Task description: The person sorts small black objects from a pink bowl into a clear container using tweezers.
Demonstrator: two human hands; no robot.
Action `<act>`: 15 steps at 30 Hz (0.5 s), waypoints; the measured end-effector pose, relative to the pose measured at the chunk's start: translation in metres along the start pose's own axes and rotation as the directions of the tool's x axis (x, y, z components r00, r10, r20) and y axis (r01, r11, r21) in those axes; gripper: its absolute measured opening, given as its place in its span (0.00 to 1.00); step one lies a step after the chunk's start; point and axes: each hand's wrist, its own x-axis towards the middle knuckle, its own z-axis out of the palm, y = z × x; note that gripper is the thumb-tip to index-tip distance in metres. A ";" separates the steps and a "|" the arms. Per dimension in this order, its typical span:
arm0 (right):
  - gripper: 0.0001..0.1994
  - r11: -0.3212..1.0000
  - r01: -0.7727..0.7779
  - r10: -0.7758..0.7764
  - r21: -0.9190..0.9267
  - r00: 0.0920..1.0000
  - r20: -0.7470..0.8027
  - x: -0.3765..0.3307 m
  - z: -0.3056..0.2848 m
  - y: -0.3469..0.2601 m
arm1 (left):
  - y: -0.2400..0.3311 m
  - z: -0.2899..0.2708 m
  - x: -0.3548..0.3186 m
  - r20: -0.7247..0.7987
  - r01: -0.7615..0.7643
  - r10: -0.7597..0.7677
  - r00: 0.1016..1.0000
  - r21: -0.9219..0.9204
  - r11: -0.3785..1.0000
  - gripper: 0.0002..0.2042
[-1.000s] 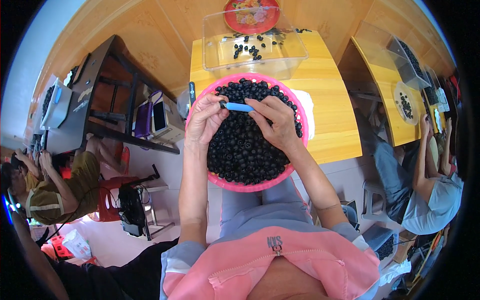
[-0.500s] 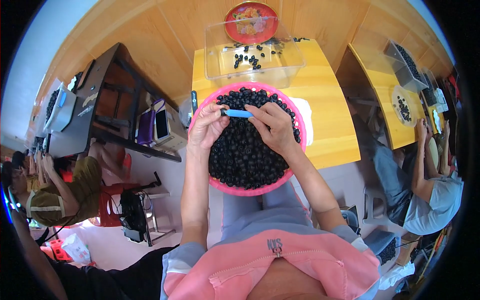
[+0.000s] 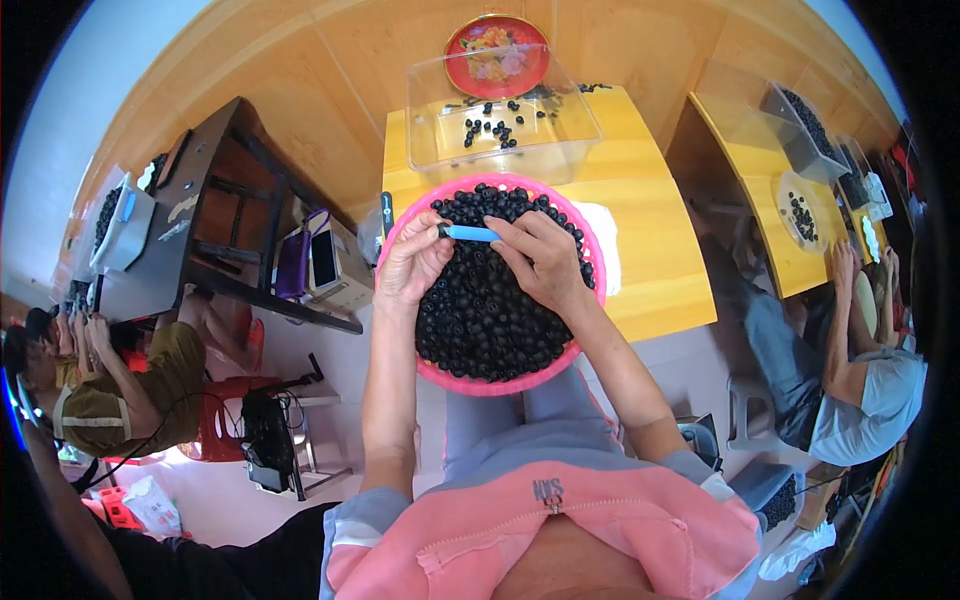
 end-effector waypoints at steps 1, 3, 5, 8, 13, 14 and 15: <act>0.15 1.000 0.006 -0.006 0.015 1.000 -0.003 0.000 0.000 0.001 | 0.000 -0.001 0.000 -0.002 0.001 -0.001 1.000 0.013 1.000 0.07; 0.15 1.000 0.010 -0.010 0.018 1.000 0.007 0.001 0.000 0.001 | -0.001 -0.002 0.000 -0.007 0.005 -0.005 1.000 0.022 1.000 0.06; 0.15 1.000 0.016 -0.016 0.023 1.000 0.017 0.001 0.000 0.003 | -0.001 -0.001 -0.001 -0.005 0.016 -0.016 1.000 0.048 0.999 0.06; 0.14 1.000 -0.009 0.010 -0.025 1.000 0.003 0.000 -0.001 0.007 | 0.000 0.002 -0.001 0.069 0.015 -0.014 0.998 -0.014 1.000 0.05; 0.13 0.999 -0.033 0.035 0.037 0.998 -0.045 0.002 -0.004 0.001 | 0.000 0.007 0.000 0.029 -0.035 0.035 0.999 -0.004 0.999 0.05; 0.13 0.999 -0.036 0.038 0.036 0.999 -0.029 0.001 -0.003 0.001 | 0.000 0.007 0.000 0.026 -0.040 0.041 0.999 -0.007 0.999 0.05; 0.13 0.999 -0.038 0.039 0.037 0.999 -0.026 0.000 -0.002 0.001 | 0.000 0.007 -0.001 0.023 -0.041 0.041 0.999 -0.009 0.999 0.05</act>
